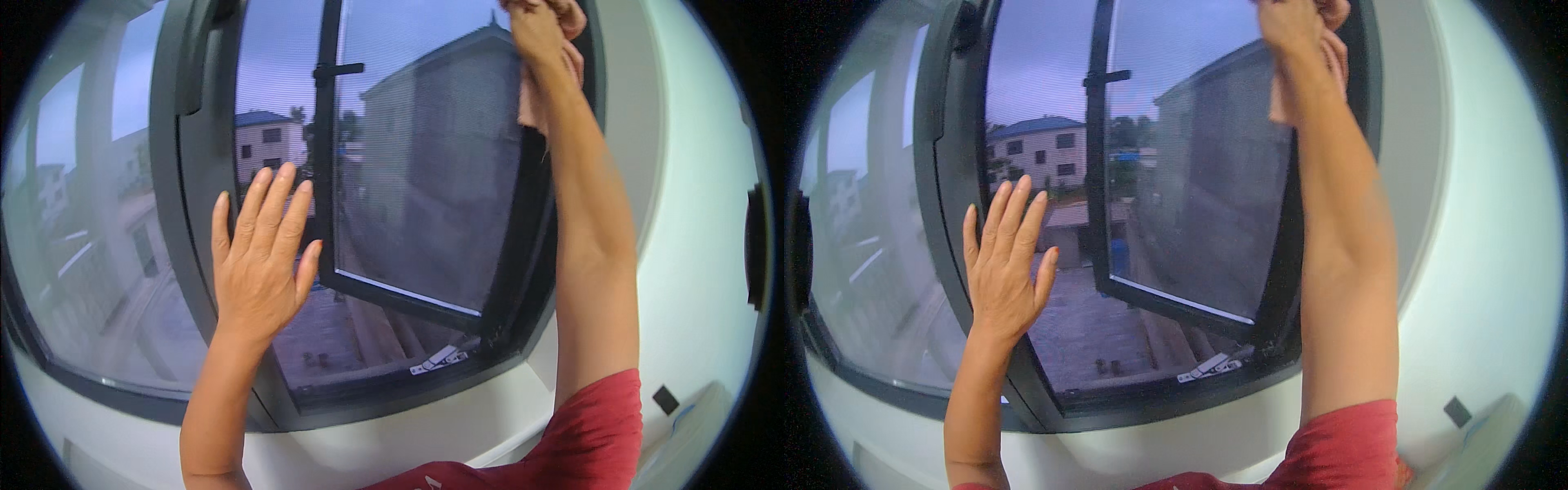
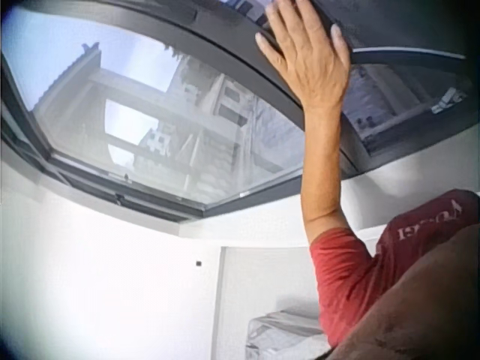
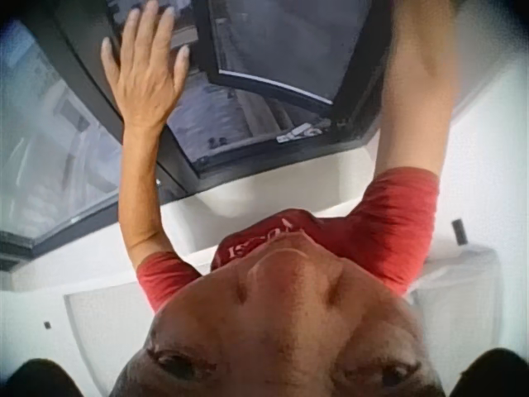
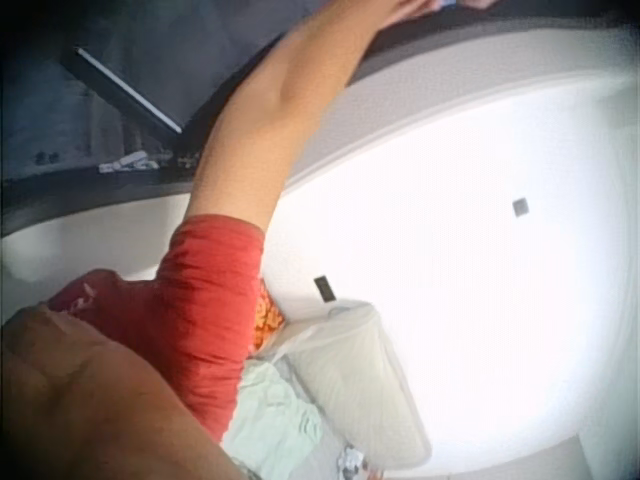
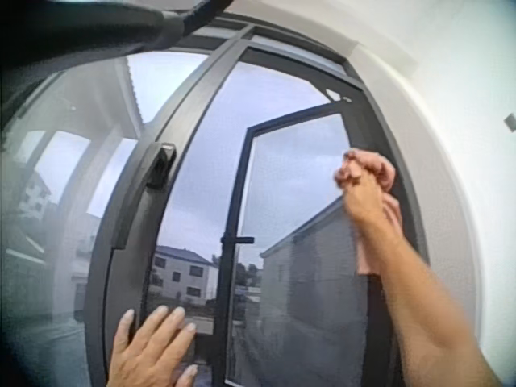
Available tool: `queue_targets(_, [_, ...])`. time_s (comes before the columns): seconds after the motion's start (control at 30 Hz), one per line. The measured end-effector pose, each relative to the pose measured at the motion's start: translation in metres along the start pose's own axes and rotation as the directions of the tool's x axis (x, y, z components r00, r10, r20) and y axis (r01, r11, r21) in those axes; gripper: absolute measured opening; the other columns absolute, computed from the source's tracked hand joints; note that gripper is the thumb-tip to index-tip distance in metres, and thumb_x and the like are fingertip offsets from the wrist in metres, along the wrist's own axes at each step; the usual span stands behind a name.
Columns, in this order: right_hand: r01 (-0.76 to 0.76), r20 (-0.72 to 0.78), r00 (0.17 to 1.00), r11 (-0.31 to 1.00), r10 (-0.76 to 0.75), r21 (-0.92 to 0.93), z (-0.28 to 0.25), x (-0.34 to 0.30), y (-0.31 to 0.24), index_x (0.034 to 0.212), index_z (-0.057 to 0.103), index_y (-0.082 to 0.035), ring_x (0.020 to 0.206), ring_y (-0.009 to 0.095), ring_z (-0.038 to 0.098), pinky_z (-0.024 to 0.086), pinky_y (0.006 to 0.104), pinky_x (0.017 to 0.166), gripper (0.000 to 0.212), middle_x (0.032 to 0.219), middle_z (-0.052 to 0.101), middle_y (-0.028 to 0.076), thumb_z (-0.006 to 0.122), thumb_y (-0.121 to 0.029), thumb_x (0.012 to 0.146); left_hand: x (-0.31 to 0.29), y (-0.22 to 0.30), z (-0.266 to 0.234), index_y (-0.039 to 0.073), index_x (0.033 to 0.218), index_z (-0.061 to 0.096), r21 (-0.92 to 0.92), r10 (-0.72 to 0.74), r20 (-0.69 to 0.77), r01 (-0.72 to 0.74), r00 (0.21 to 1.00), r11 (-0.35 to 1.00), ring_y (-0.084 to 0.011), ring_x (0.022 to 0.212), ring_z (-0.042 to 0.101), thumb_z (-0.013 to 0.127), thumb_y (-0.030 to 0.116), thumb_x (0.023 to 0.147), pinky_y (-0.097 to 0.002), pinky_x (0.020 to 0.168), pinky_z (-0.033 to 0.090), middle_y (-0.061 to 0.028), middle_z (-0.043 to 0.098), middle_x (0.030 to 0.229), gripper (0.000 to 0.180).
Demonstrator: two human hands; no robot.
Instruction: The person wipes the window frame and glass with a pink cloth, opens the window to clean the outer edges, and then wipes the window screen.
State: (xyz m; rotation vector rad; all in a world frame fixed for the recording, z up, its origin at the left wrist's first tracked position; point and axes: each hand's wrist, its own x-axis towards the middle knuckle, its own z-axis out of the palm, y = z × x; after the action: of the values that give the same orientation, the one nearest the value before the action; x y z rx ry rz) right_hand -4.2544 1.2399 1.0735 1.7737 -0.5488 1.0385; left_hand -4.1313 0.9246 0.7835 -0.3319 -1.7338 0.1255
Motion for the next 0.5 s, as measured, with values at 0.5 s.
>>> queue_targets(0.5, [0.230,0.451,0.669,0.413,0.591,-0.881,0.039,-0.157,-0.119,0.124,0.059,-0.006,0.106,0.035,0.059,0.043,0.0450,0.092,0.042,0.115,0.063,0.017,0.053,-0.034,0.094,0.000,-0.001,0.006,0.014,0.138,0.054,0.153,0.098,-0.140,-0.076,0.985,0.985,-0.0261,0.139,0.043,0.060,0.021,0.091,-0.0483,0.116,0.026,-0.0082,0.050,0.147,0.048])
